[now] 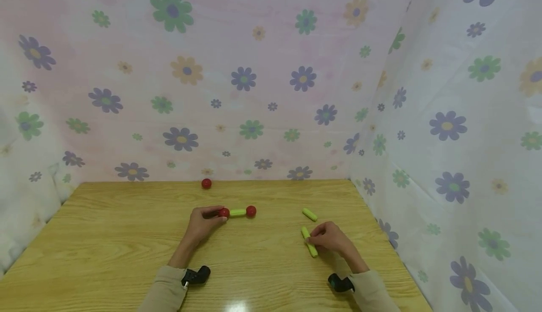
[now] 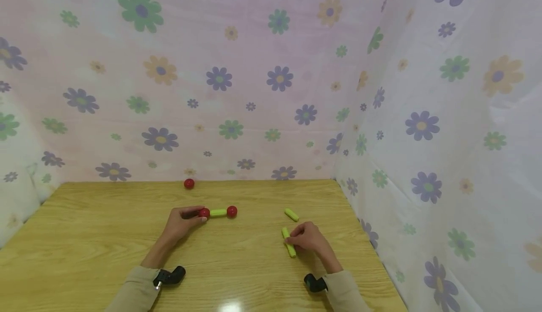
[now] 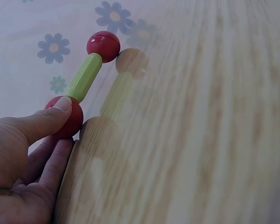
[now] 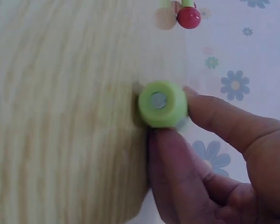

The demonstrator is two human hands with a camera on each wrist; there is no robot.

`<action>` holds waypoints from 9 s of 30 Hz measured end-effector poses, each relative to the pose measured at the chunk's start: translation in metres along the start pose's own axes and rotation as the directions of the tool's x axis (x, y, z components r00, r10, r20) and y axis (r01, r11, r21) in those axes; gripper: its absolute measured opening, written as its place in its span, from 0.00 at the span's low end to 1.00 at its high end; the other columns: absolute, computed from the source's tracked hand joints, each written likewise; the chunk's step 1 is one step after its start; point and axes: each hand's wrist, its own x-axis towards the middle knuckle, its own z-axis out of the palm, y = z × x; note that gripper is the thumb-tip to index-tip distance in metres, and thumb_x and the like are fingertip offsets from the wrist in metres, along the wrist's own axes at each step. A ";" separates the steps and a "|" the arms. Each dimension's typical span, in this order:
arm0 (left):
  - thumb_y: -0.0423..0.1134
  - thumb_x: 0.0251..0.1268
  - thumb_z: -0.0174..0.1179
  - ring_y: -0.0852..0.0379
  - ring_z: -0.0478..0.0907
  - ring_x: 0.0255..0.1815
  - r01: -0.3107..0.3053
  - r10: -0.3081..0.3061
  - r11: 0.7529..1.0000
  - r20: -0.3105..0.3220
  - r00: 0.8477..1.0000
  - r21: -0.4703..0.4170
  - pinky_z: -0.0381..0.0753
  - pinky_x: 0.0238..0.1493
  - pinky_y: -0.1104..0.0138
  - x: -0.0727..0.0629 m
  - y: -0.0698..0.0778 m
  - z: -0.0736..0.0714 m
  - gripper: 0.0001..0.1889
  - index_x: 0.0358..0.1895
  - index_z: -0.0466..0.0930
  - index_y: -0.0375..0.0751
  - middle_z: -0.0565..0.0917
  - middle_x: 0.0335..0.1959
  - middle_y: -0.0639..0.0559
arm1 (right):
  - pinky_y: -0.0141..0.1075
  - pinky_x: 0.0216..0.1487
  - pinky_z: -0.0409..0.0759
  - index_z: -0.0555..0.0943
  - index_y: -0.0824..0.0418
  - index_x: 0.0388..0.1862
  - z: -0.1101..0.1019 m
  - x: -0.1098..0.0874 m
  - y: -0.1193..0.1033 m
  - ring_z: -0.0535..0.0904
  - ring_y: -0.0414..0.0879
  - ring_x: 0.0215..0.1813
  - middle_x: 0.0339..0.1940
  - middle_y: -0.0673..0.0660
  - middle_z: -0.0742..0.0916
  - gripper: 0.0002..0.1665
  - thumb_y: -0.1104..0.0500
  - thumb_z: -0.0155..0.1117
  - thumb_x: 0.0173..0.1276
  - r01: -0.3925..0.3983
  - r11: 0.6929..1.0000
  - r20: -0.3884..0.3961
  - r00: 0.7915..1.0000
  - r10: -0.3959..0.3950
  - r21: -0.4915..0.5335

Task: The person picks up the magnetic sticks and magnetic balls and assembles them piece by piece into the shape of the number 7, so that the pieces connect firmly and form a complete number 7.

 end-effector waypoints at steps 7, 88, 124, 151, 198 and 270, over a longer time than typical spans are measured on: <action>0.28 0.58 0.74 0.41 0.82 0.57 0.000 0.000 1.000 0.004 1.000 -0.003 0.81 0.46 0.77 -0.002 0.002 0.000 0.20 0.55 0.85 0.31 0.85 0.53 0.33 | 0.40 0.32 0.87 0.85 0.70 0.38 0.007 0.003 -0.002 0.86 0.46 0.29 0.29 0.57 0.88 0.15 0.58 0.76 0.64 -0.061 0.998 -0.078 0.995 0.063 0.019; 0.29 0.60 0.73 0.46 0.84 0.54 -0.043 0.044 0.999 -0.014 0.999 0.028 0.81 0.46 0.77 -0.002 0.002 0.001 0.20 0.55 0.85 0.28 0.86 0.53 0.33 | 0.34 0.38 0.88 0.73 0.78 0.64 0.077 0.035 -0.031 0.86 0.43 0.36 0.41 0.61 0.87 0.31 0.58 0.65 0.69 -0.055 0.939 0.159 0.987 0.001 0.338; 0.29 0.60 0.72 0.45 0.84 0.54 -0.042 0.042 0.999 -0.002 0.999 0.035 0.81 0.46 0.76 -0.002 0.000 0.002 0.20 0.56 0.85 0.29 0.87 0.52 0.34 | 0.31 0.36 0.87 0.75 0.77 0.63 0.109 0.064 -0.053 0.87 0.42 0.34 0.37 0.60 0.89 0.29 0.58 0.64 0.72 -0.059 0.917 0.171 0.985 -0.011 0.395; 0.32 0.60 0.73 0.42 0.83 0.56 -0.022 0.022 0.999 -0.002 1.000 0.043 0.80 0.46 0.76 -0.004 0.006 0.002 0.20 0.56 0.85 0.31 0.86 0.53 0.35 | 0.27 0.32 0.84 0.80 0.73 0.58 0.120 0.078 -0.067 0.86 0.40 0.30 0.34 0.58 0.89 0.21 0.59 0.65 0.73 -0.066 0.922 0.184 0.983 -0.005 0.380; 0.27 0.59 0.73 0.40 0.82 0.59 -0.015 0.015 1.000 -0.011 1.000 0.004 0.81 0.48 0.77 -0.002 0.001 0.004 0.20 0.55 0.85 0.29 0.86 0.54 0.34 | 0.25 0.29 0.82 0.81 0.70 0.56 0.122 0.076 -0.073 0.85 0.37 0.28 0.33 0.56 0.90 0.21 0.55 0.65 0.73 -0.069 0.928 0.176 0.984 0.004 0.367; 0.28 0.58 0.74 0.41 0.83 0.57 0.000 0.000 1.000 -0.037 0.999 0.004 0.82 0.48 0.76 -0.006 0.002 0.004 0.20 0.55 0.85 0.29 0.86 0.54 0.34 | 0.35 0.44 0.88 0.77 0.76 0.57 0.122 0.060 -0.059 0.90 0.47 0.39 0.39 0.64 0.91 0.18 0.63 0.63 0.75 -0.010 0.876 0.171 0.982 -0.082 0.482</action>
